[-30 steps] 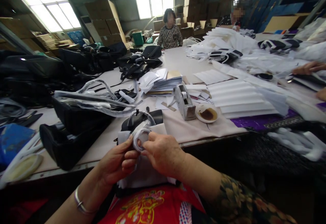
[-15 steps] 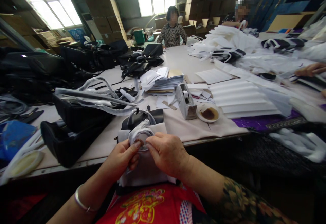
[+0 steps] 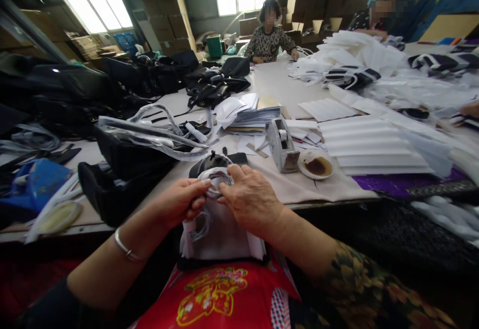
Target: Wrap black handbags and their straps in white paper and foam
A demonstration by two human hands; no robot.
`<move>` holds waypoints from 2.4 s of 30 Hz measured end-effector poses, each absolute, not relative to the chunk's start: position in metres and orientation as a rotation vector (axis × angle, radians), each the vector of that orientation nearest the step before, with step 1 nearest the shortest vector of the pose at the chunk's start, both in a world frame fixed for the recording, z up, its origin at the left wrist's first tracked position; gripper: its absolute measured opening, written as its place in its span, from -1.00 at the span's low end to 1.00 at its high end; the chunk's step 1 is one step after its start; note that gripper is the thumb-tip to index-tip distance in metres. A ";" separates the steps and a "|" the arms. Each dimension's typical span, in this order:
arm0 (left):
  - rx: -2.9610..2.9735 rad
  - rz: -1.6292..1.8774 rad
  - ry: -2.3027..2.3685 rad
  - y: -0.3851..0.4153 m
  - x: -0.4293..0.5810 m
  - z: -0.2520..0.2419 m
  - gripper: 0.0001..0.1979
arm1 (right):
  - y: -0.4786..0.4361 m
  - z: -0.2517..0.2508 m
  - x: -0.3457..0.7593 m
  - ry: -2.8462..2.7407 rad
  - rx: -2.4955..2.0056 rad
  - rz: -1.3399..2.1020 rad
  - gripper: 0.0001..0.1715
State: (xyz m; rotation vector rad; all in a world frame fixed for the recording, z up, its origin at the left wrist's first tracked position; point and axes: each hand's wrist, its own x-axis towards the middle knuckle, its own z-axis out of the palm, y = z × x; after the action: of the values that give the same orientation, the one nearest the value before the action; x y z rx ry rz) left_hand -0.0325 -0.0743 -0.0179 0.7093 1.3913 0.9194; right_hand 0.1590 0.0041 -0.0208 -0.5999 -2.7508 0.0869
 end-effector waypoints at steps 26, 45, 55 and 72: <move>0.764 1.046 1.407 -0.107 -0.027 -0.041 -0.57 | -0.016 -0.047 0.166 -2.190 -0.571 0.572 -0.56; 0.752 1.146 1.427 -0.105 -0.006 -0.041 -0.64 | -0.027 -0.037 0.157 -2.513 -0.594 0.311 -0.78; 0.828 1.135 1.555 -0.105 -0.002 -0.043 -0.62 | -0.011 -0.039 0.147 -2.545 -0.637 0.789 -0.77; 1.037 1.083 1.716 -0.109 0.007 -0.045 -0.68 | -0.007 -0.037 0.136 -1.517 -1.084 2.135 -0.88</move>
State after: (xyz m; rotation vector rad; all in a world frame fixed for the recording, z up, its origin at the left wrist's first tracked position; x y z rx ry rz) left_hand 0.0074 -0.1087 -0.0449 1.0373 1.7162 1.0833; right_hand 0.1362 -0.0071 -0.0373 -1.0841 -1.5168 2.1351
